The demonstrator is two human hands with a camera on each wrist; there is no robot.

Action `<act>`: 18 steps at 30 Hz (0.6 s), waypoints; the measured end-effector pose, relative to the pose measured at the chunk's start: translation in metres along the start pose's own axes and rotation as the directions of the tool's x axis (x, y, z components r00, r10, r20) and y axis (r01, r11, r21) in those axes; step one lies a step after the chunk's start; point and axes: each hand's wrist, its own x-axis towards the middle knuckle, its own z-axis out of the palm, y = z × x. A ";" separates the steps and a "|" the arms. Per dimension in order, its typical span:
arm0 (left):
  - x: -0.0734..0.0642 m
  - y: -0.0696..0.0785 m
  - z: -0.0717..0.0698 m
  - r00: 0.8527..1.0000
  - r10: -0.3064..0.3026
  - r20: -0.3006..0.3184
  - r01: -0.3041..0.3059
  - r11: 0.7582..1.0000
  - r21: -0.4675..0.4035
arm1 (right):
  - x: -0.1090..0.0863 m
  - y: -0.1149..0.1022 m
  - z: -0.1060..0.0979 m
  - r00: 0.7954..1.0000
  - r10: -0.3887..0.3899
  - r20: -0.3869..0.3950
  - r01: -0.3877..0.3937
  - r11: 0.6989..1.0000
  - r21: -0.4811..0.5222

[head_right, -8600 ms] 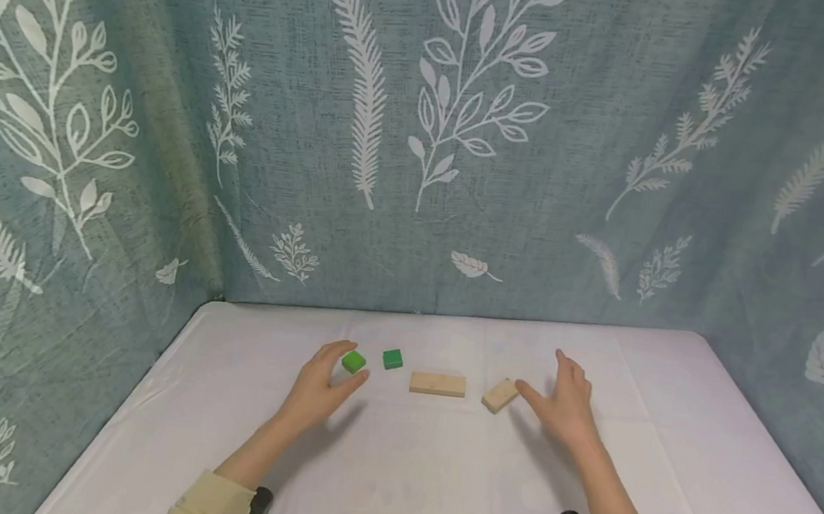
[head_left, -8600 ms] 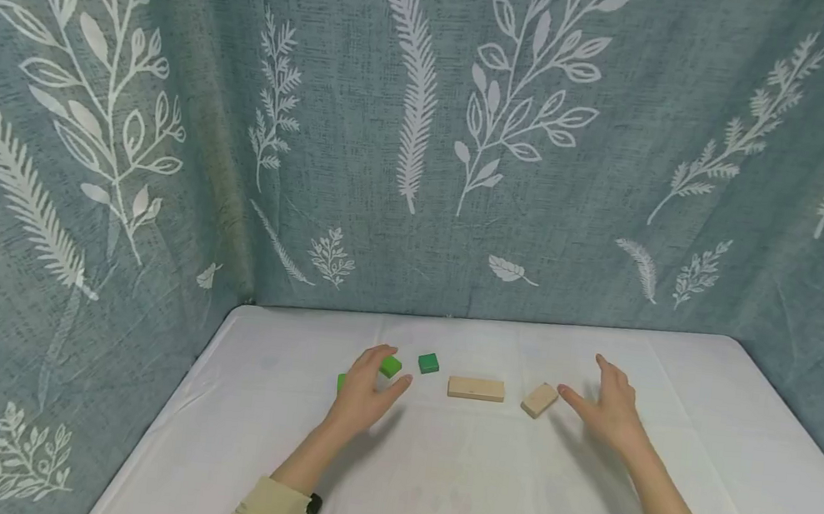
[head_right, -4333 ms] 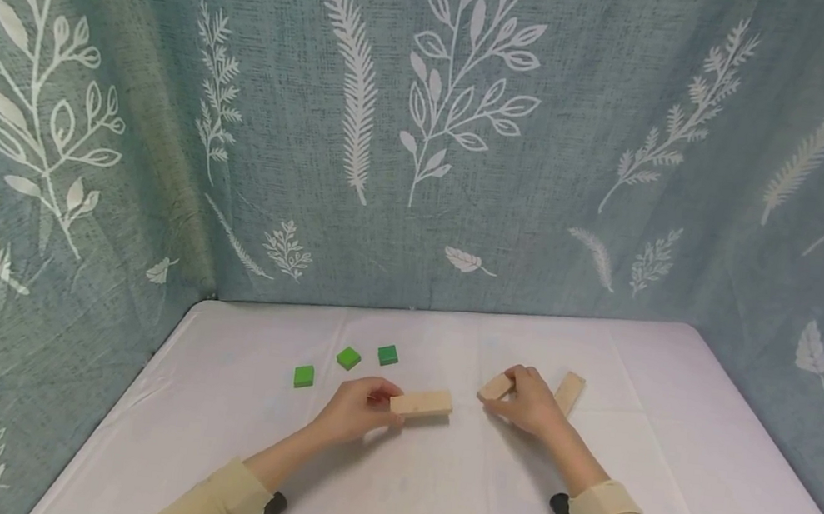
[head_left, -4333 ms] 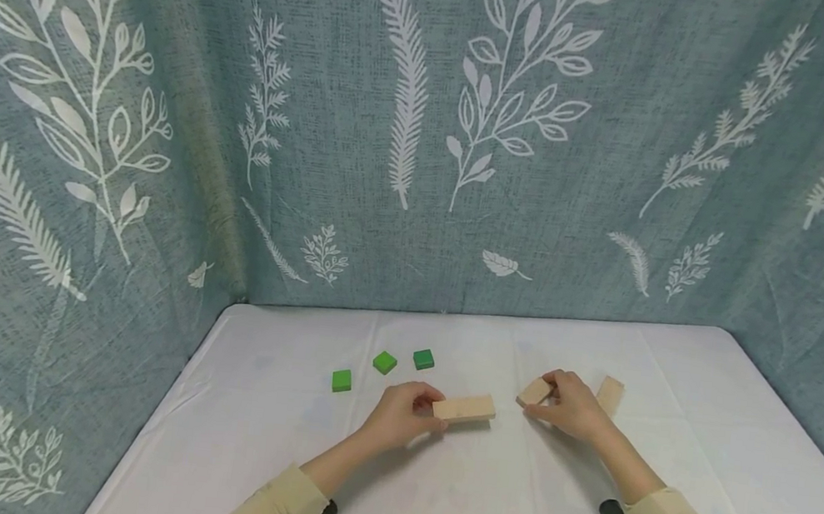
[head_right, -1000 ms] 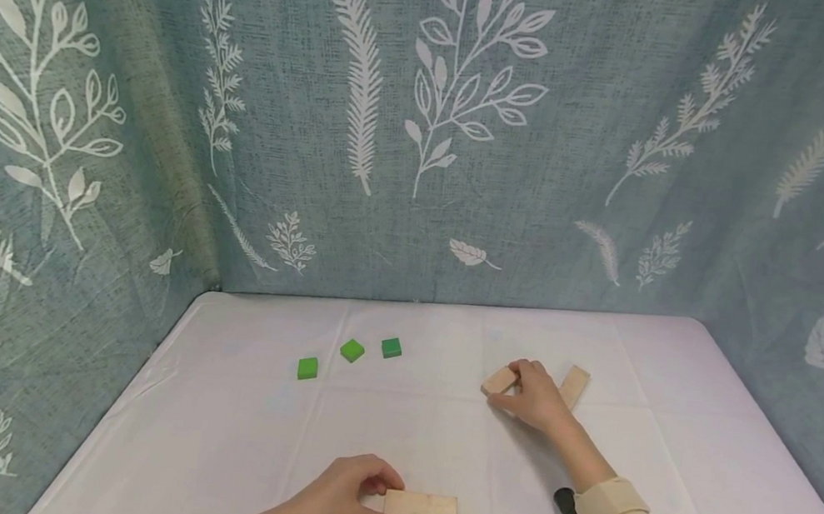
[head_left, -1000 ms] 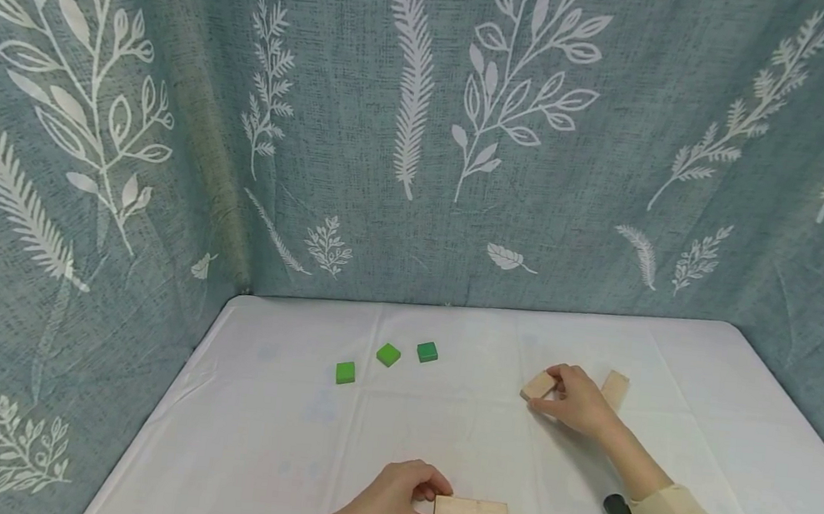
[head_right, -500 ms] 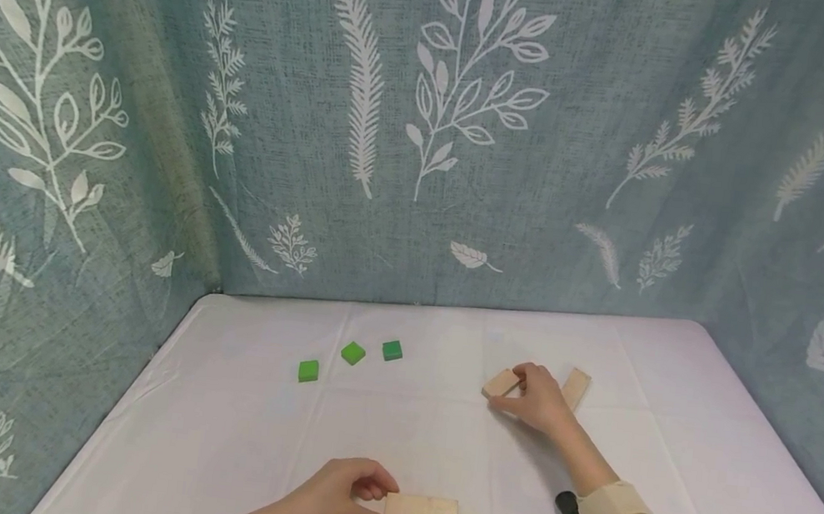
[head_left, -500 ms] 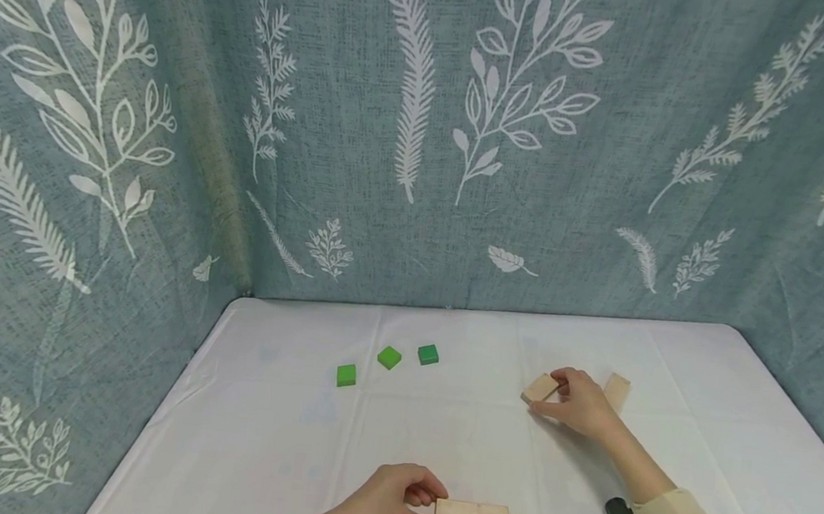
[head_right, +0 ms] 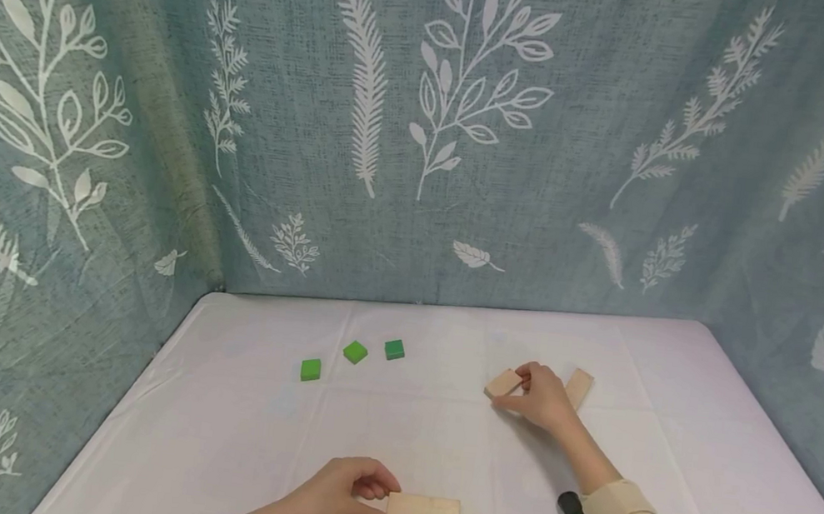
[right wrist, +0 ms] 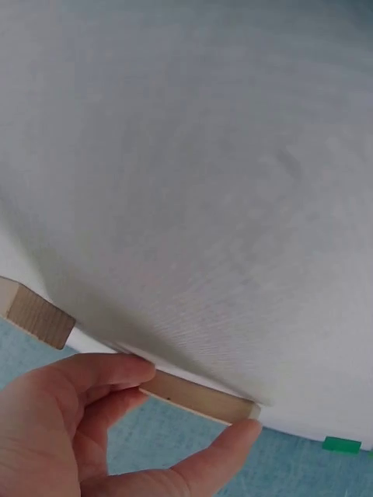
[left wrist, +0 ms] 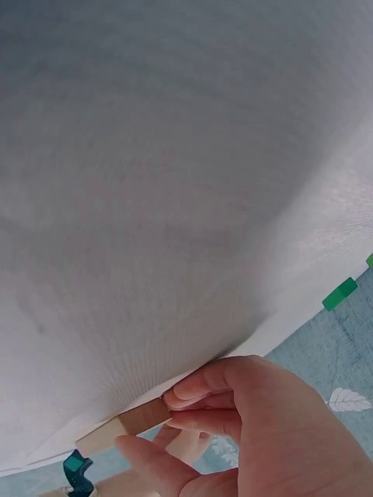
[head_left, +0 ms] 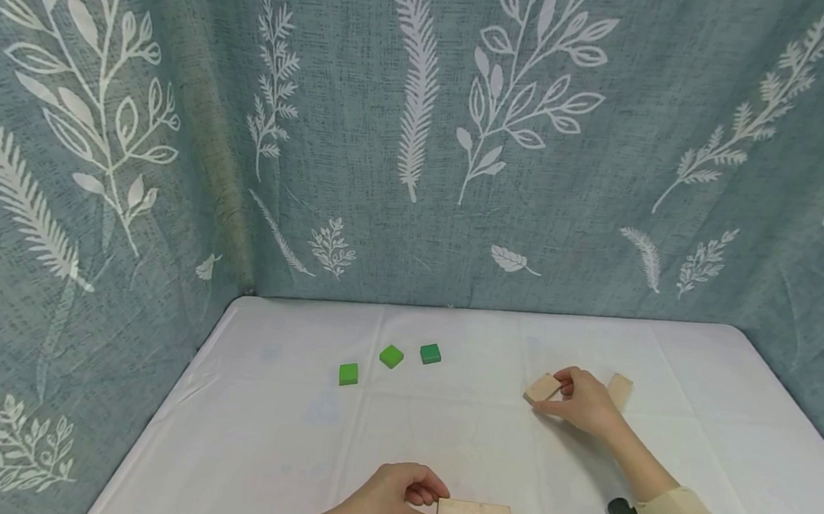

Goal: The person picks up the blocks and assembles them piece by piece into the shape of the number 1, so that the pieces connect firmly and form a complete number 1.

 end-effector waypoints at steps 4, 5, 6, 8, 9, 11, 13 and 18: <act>0.000 -0.001 0.000 1.000 0.005 -0.001 -0.005 1.000 -0.008 | 0.000 0.001 0.001 1.000 -0.004 -0.012 0.004 1.000 -0.010; 0.000 -0.001 0.000 1.000 0.007 -0.001 -0.007 1.000 -0.009 | 0.000 0.001 0.001 1.000 -0.007 -0.012 0.007 1.000 -0.012; 0.000 -0.001 0.000 1.000 0.008 -0.001 -0.008 1.000 -0.009 | 0.000 0.001 0.001 1.000 -0.004 -0.012 0.004 1.000 -0.013; -0.001 -0.001 0.000 1.000 0.010 -0.001 -0.010 1.000 -0.009 | 0.000 0.000 0.001 1.000 0.002 -0.013 -0.002 1.000 -0.011; -0.001 -0.001 0.000 1.000 0.012 -0.001 -0.012 1.000 -0.008 | 0.000 -0.001 0.001 1.000 0.004 -0.011 -0.004 1.000 -0.010; -0.001 -0.001 -0.001 1.000 0.014 -0.002 -0.014 1.000 -0.006 | -0.001 -0.002 0.000 1.000 0.010 -0.009 -0.010 1.000 -0.007; -0.001 -0.001 -0.001 1.000 0.014 -0.003 -0.014 1.000 -0.003 | -0.002 -0.004 0.000 1.000 0.018 -0.009 -0.018 1.000 0.001; -0.001 -0.002 0.000 1.000 0.019 -0.006 -0.018 1.000 0.007 | -0.004 -0.007 -0.001 0.999 0.050 0.007 -0.050 0.997 0.059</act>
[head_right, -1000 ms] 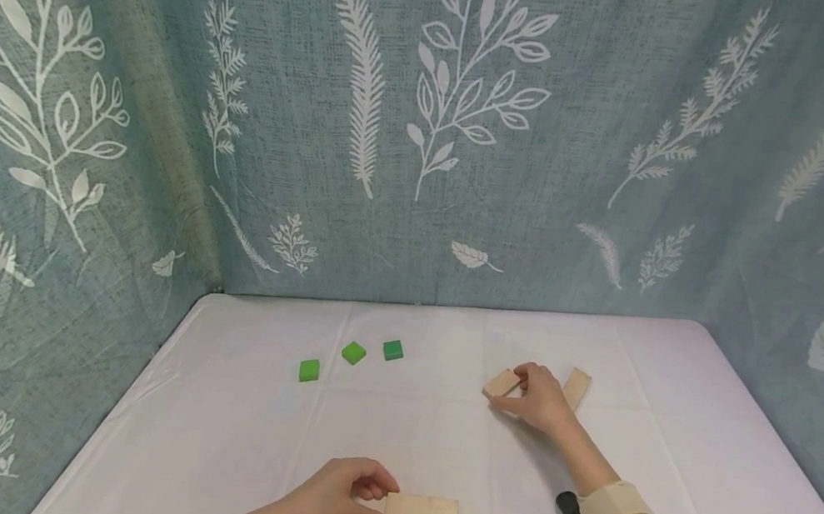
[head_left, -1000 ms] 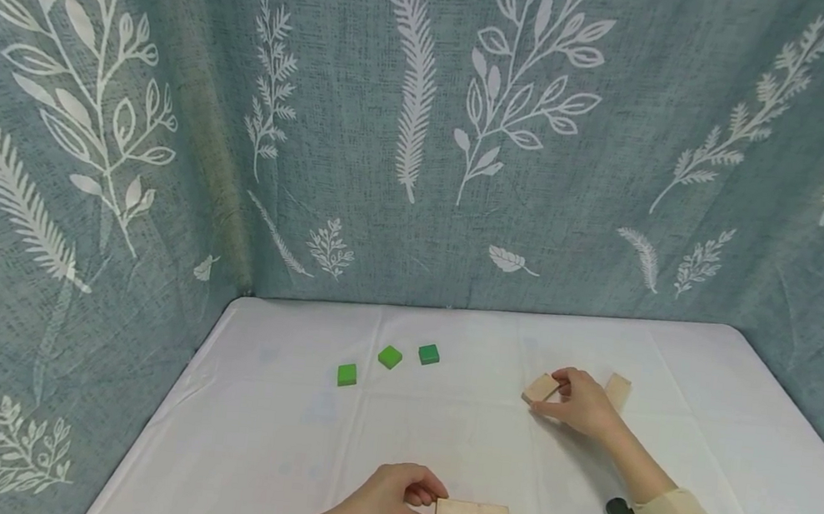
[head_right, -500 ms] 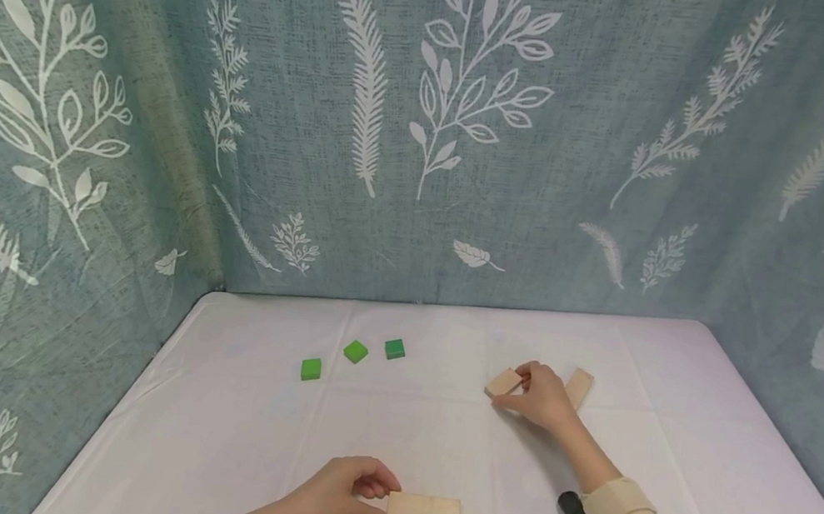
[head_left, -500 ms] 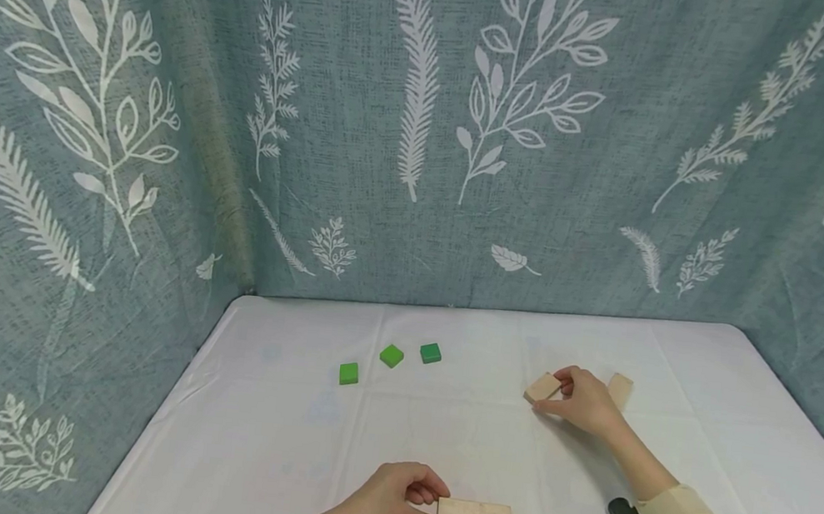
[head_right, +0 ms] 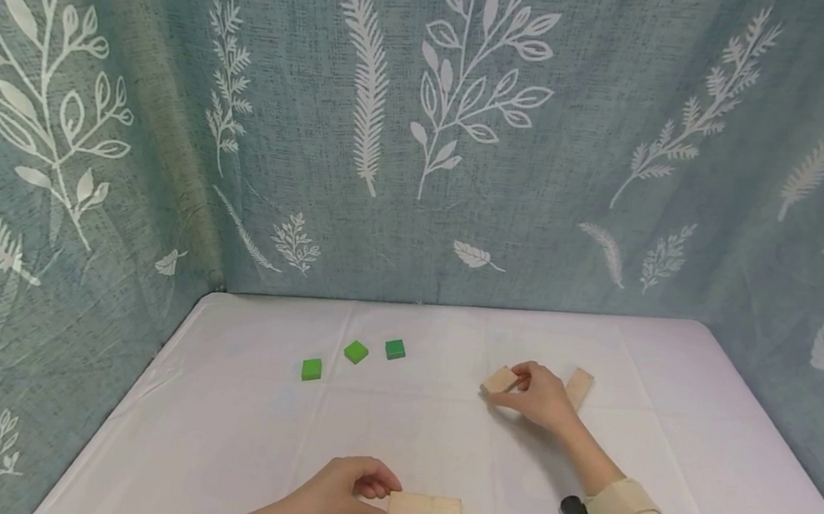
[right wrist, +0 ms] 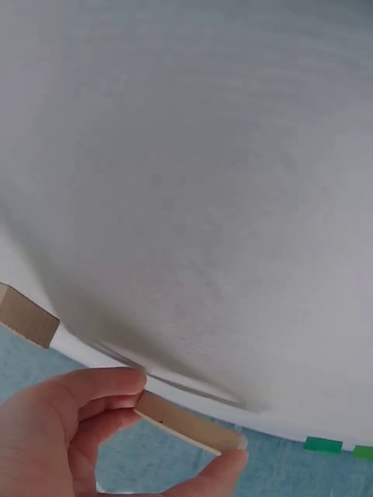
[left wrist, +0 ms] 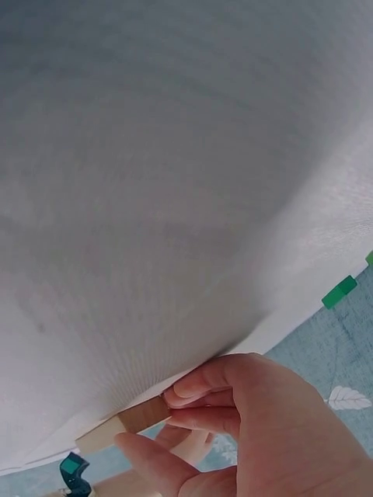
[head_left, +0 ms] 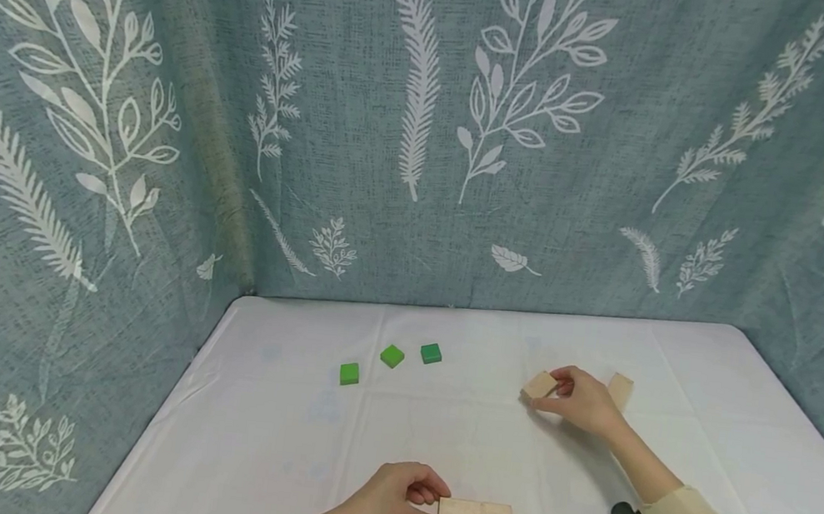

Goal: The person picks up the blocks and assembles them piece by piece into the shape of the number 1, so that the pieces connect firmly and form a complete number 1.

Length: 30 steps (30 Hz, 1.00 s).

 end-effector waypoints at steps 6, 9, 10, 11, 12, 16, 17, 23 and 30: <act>0.001 0.000 0.001 1.000 -0.002 -0.002 0.002 1.000 0.001 | -0.005 -0.004 0.001 0.999 0.026 0.032 -0.028 0.998 0.062; 0.001 0.000 0.001 1.000 -0.002 -0.005 0.002 1.000 0.004 | -0.008 -0.005 0.003 0.998 0.032 0.048 -0.036 0.997 0.075; 0.001 0.000 0.001 1.000 -0.001 -0.005 0.001 1.000 0.005 | -0.009 -0.006 0.003 0.998 0.034 0.053 -0.038 0.996 0.079; 0.001 0.000 0.001 1.000 -0.001 -0.005 0.001 1.000 0.007 | -0.010 -0.006 0.004 0.998 0.036 0.058 -0.041 0.996 0.085; 0.001 0.000 0.001 1.000 -0.002 -0.005 0.002 1.000 0.007 | -0.011 -0.007 0.005 0.997 0.037 0.063 -0.043 0.995 0.089; 0.001 0.000 0.001 1.000 -0.004 -0.005 0.004 1.000 0.010 | -0.015 -0.009 0.010 0.996 0.042 0.083 -0.052 0.991 0.122; 0.001 -0.001 0.001 1.000 -0.004 -0.005 0.004 1.000 0.009 | -0.016 -0.009 0.012 0.995 0.041 0.087 -0.052 0.990 0.131; 0.001 -0.001 0.001 1.000 0.000 -0.007 0.000 1.000 0.008 | -0.021 -0.013 0.021 0.994 -0.011 0.109 -0.008 0.985 0.174; 0.001 0.000 0.001 1.000 -0.004 -0.012 0.005 1.000 0.013 | -0.029 -0.023 0.027 0.989 -0.072 0.126 0.049 0.983 0.177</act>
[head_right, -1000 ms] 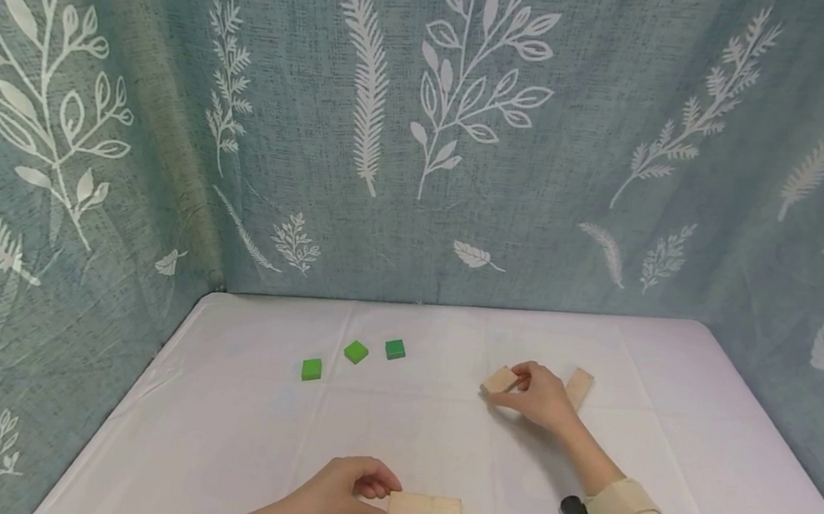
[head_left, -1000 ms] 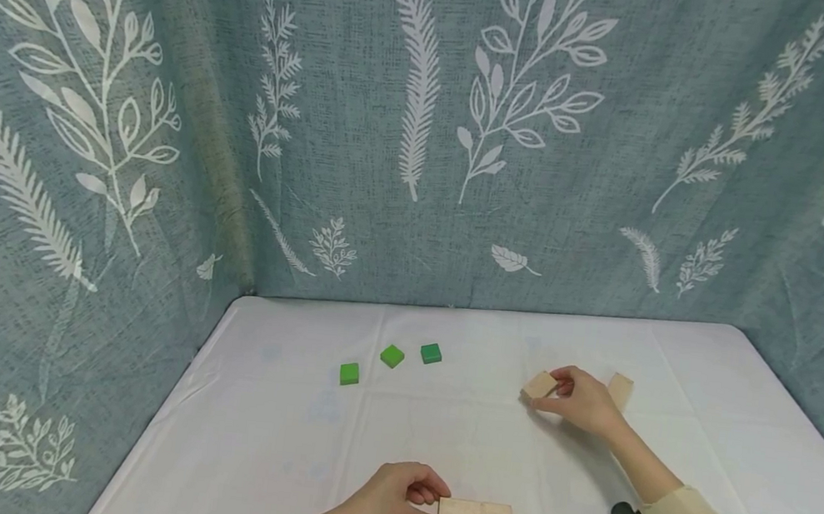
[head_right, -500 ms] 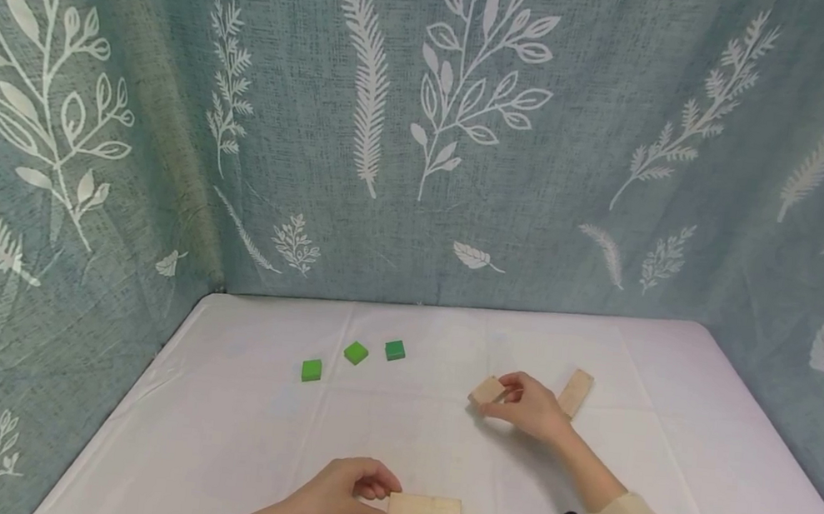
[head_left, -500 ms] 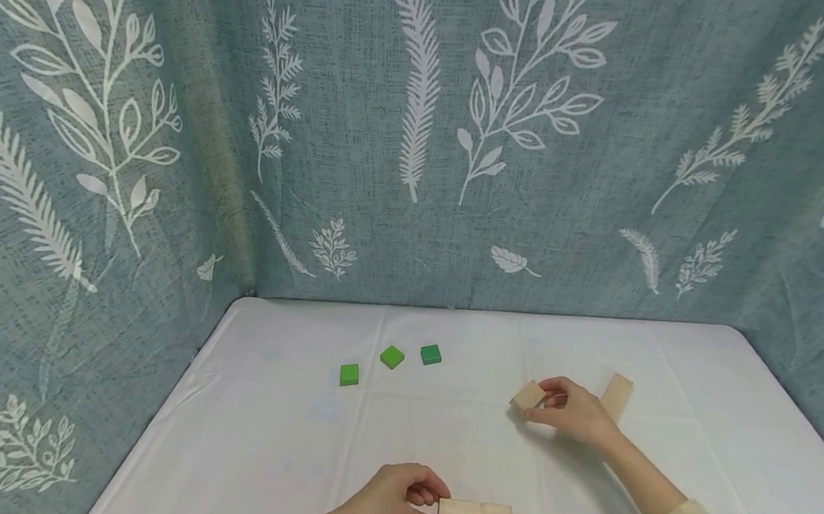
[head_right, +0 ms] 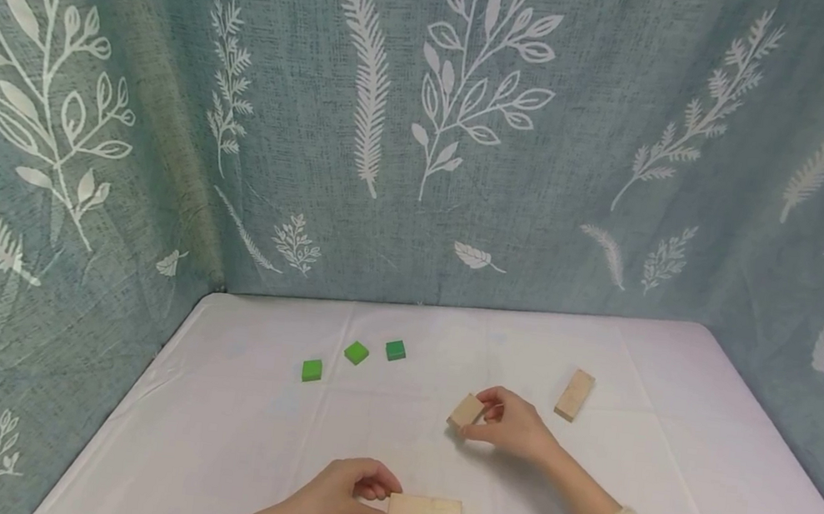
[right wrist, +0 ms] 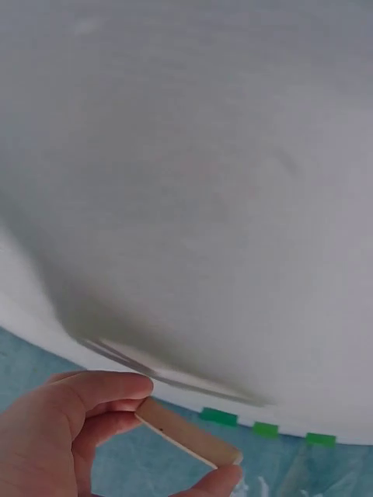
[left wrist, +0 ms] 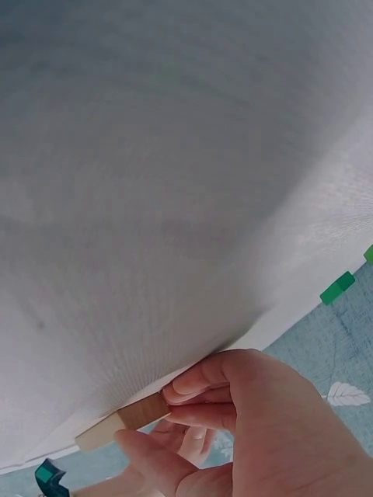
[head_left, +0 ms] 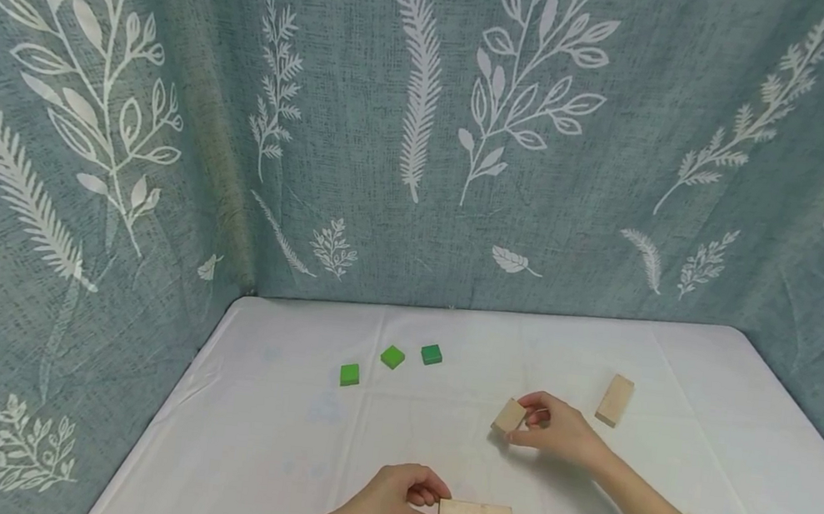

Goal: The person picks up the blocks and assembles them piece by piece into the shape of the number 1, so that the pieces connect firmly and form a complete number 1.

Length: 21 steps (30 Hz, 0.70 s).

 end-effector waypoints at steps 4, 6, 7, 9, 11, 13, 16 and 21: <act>-0.001 0.000 0.000 1.000 -0.003 -0.001 0.003 1.000 -0.006 | -0.004 -0.004 0.005 0.999 -0.016 0.030 0.015 1.000 0.010; -0.001 0.000 0.001 1.000 -0.004 -0.001 0.004 1.000 -0.009 | -0.006 -0.006 0.008 0.998 -0.031 0.047 0.030 0.999 0.014; -0.001 0.000 0.001 1.000 -0.002 -0.002 0.002 1.000 -0.009 | -0.007 -0.008 0.009 0.998 -0.042 0.057 0.041 0.999 0.017; -0.001 -0.001 0.001 1.000 -0.001 -0.003 0.001 1.000 -0.005 | -0.009 -0.010 0.011 0.995 -0.064 0.081 0.062 0.998 0.023; -0.001 -0.001 0.001 1.000 0.000 -0.005 0.000 1.000 -0.001 | -0.012 -0.011 0.014 0.991 -0.088 0.104 0.086 0.996 0.027; -0.001 0.000 0.001 1.000 0.001 -0.007 -0.001 1.000 0.003 | -0.014 -0.013 0.016 0.986 -0.110 0.128 0.107 0.994 0.034; -0.001 0.000 0.001 1.000 0.003 -0.010 -0.003 1.000 0.003 | -0.016 -0.014 0.020 0.977 -0.143 0.157 0.138 0.990 0.043; -0.001 0.001 0.001 1.000 0.006 -0.013 -0.006 1.000 -0.008 | -0.018 -0.016 0.025 0.966 -0.181 0.185 0.177 0.983 0.039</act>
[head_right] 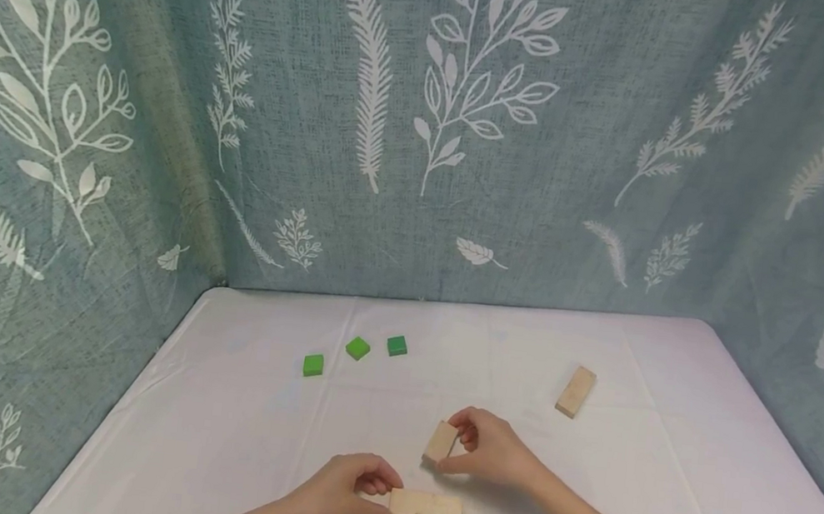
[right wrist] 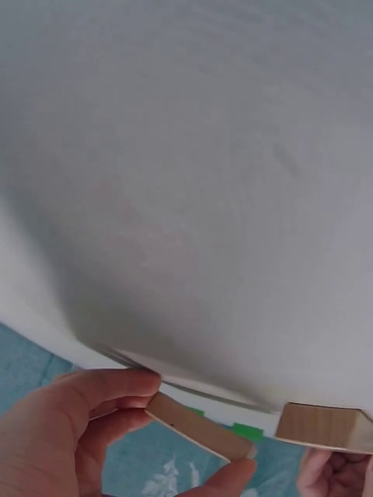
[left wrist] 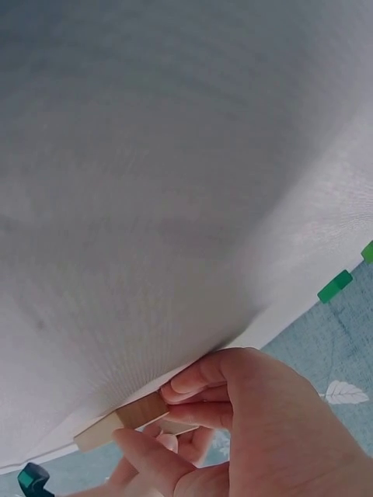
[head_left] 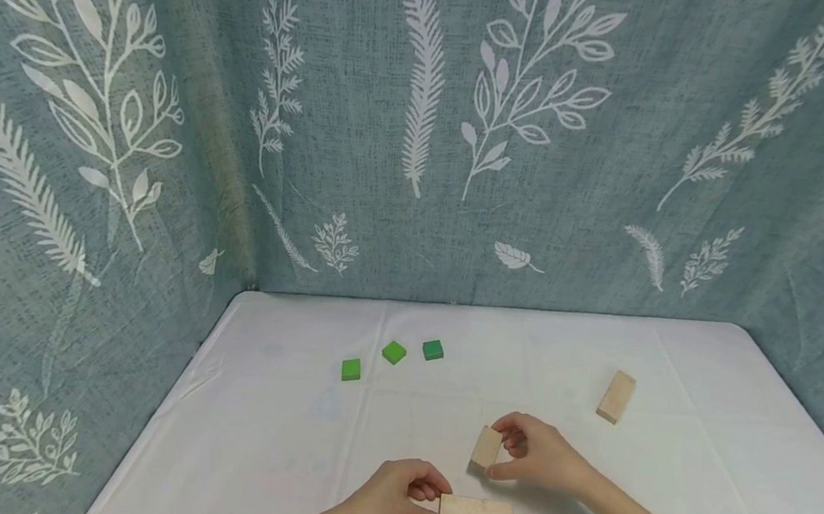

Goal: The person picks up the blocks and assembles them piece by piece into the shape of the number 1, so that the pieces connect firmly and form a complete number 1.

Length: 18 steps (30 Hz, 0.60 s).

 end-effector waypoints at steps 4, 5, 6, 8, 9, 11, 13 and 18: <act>0.001 0.000 0.000 1.000 0.005 -0.002 -0.005 1.000 -0.001 | -0.001 -0.002 0.002 1.000 -0.011 0.026 0.012 1.000 -0.006; 0.001 0.000 0.000 1.000 0.006 -0.002 -0.006 1.000 0.001 | -0.001 -0.002 0.003 0.999 -0.014 0.034 0.014 1.000 -0.008; 0.001 0.000 0.000 1.000 0.008 -0.002 -0.008 1.000 0.002 | -0.002 -0.003 0.003 0.999 -0.016 0.041 0.017 1.000 -0.012; 0.001 -0.001 0.000 1.000 0.009 -0.003 -0.009 1.000 0.004 | -0.003 -0.003 0.004 0.998 -0.022 0.052 0.023 1.000 -0.021; 0.001 -0.001 0.000 1.000 0.011 -0.003 -0.011 1.000 0.005 | -0.003 -0.003 0.005 0.998 -0.026 0.056 0.027 0.999 -0.024; 0.000 -0.001 0.000 1.000 0.011 -0.004 -0.011 1.000 0.003 | -0.005 -0.004 0.005 0.997 -0.041 0.060 0.043 0.998 -0.042; 0.000 -0.001 0.000 1.000 0.011 -0.004 -0.011 1.000 0.002 | -0.006 -0.005 0.006 0.997 -0.051 0.064 0.054 0.997 -0.054; 0.000 0.000 0.000 1.000 0.008 -0.005 -0.008 1.000 0.000 | -0.008 -0.005 0.007 0.994 -0.079 0.081 0.086 0.993 -0.086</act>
